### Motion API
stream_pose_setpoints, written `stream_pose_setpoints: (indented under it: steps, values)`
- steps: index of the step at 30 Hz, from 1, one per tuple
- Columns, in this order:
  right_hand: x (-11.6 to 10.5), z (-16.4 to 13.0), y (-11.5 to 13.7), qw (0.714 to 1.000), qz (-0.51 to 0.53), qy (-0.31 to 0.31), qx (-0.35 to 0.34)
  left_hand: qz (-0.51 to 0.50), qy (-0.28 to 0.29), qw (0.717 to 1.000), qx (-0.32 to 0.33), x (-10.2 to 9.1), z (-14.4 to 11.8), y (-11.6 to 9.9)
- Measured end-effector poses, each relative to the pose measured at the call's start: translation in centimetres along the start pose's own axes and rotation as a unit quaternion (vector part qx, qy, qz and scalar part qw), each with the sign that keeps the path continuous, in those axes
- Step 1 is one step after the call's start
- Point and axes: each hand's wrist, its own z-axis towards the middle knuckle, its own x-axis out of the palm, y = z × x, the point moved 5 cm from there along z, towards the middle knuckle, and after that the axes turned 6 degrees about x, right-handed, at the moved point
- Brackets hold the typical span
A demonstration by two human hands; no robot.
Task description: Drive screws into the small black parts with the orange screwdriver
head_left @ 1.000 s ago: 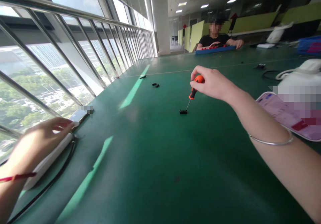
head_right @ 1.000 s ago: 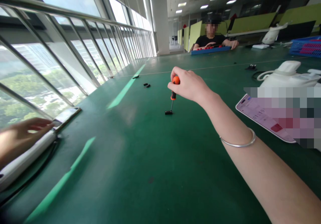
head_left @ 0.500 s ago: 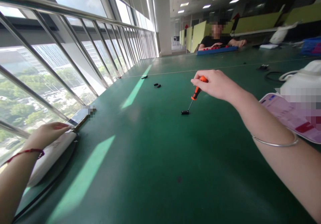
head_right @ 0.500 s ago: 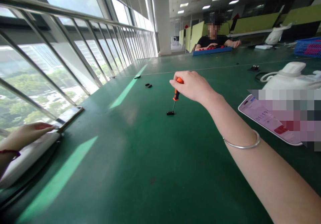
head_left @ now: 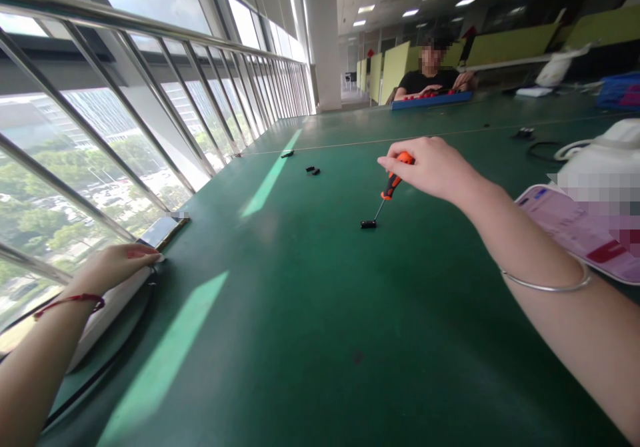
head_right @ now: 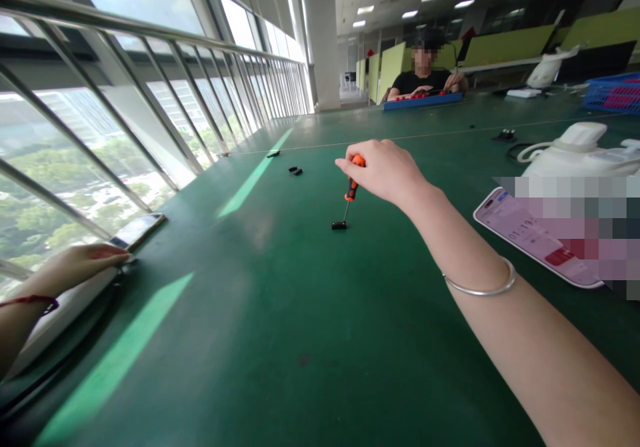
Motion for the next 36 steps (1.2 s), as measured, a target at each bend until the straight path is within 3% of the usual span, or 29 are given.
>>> stream_pose_setpoints:
  steps: [2, 4, 6, 8, 12, 14, 16, 19, 24, 36]
  values:
    - [0.0, 0.0, 0.2, 1.0, 0.007, -0.004, -0.002, 0.113, 0.038, 0.993, -0.011, -0.8, 0.6, -1.8]
    - [0.1, 0.0, 0.3, 1.0, 0.019, -0.01, -0.006, 0.16, -0.019, 0.987, 0.019, -2.2, 1.2, -5.5]
    - [0.3, 0.0, 0.3, 1.0, 0.018, -0.012, -0.008, 0.104, -0.057, 0.991, 0.066, -2.5, 1.6, -10.5]
    - [0.4, 0.0, 0.3, 1.0, 0.007, -0.017, -0.007, 0.001, -0.06, 0.982, 0.178, -1.8, 1.5, -16.8]
    - [0.3, 0.0, 0.2, 1.0, 0.008, -0.02, -0.012, -0.16, 0.039, 0.922, 0.351, 1.4, 0.2, -28.5]
    - [0.3, 0.0, 0.2, 1.0, 0.015, -0.017, -0.016, -0.195, 0.098, 0.885, 0.411, 3.2, -0.4, -32.9]
    - [0.3, 0.0, 0.2, 1.0, 0.013, -0.019, -0.015, -0.224, 0.151, 0.858, 0.437, 5.0, -0.7, -35.9]
    - [0.2, -0.1, 0.3, 1.0, -0.005, -0.015, -0.012, -0.28, 0.154, 0.833, 0.452, 6.7, -0.7, -38.0]
    - [0.1, -0.2, 0.5, 1.0, 0.017, -0.016, -0.018, -0.371, 0.101, 0.802, 0.457, 8.0, -1.2, -38.0]
    - [1.3, 0.0, 0.3, 0.996, 0.079, -0.032, -0.003, -0.394, 0.075, 0.805, 0.437, 8.4, -1.4, -37.6]
